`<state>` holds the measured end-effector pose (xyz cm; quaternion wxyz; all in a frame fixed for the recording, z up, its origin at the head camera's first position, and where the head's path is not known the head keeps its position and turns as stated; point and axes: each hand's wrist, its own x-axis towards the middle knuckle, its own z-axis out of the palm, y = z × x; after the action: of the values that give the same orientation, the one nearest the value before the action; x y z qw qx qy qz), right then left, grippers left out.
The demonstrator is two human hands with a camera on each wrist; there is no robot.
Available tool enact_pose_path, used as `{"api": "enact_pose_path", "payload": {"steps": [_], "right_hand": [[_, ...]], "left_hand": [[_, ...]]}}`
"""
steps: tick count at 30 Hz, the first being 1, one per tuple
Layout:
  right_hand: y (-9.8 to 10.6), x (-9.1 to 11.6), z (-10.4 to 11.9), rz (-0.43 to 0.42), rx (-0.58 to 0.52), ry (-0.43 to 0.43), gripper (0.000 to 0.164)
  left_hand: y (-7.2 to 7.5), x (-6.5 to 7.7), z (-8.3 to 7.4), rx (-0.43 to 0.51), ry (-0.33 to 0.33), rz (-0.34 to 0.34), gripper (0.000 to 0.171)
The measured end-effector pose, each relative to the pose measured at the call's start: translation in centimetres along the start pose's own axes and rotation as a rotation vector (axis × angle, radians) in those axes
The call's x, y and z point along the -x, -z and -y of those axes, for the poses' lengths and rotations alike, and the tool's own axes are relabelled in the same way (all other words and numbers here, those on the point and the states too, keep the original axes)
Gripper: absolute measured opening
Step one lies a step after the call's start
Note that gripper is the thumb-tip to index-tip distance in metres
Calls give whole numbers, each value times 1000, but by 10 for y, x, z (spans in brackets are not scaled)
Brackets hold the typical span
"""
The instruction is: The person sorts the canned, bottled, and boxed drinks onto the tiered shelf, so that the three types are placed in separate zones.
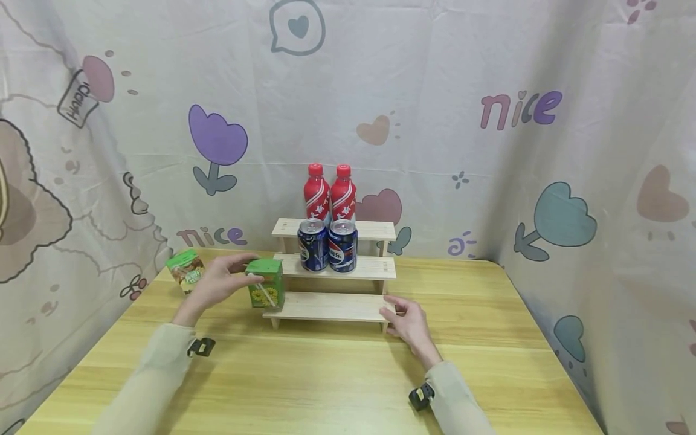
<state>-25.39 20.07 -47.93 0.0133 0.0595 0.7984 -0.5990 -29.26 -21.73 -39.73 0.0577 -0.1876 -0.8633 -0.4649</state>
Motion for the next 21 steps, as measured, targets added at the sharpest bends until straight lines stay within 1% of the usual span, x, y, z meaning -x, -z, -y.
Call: {"api": "enact_pose_path", "payload": {"steps": [5,8,13,19,21], "right_hand": [[0,0,0,2,9,5,48],[0,0,-1,2,5,6,48],[1,-1,-2,6,-1,4,48],[0,0,-2,9,1,-6,48],[0,-1,-1,8,1,-4,48]], "left_hand": [[-11,-1,-5,-35,-32,-37,54],[-17,-1,-6,-33,-30,-60,57],[-29,-2,-7,0,-23,-88,58],[-40,-3,-10,51,-65,-133,56],[-43,-3,-13,67,-68,-147,56]]}}
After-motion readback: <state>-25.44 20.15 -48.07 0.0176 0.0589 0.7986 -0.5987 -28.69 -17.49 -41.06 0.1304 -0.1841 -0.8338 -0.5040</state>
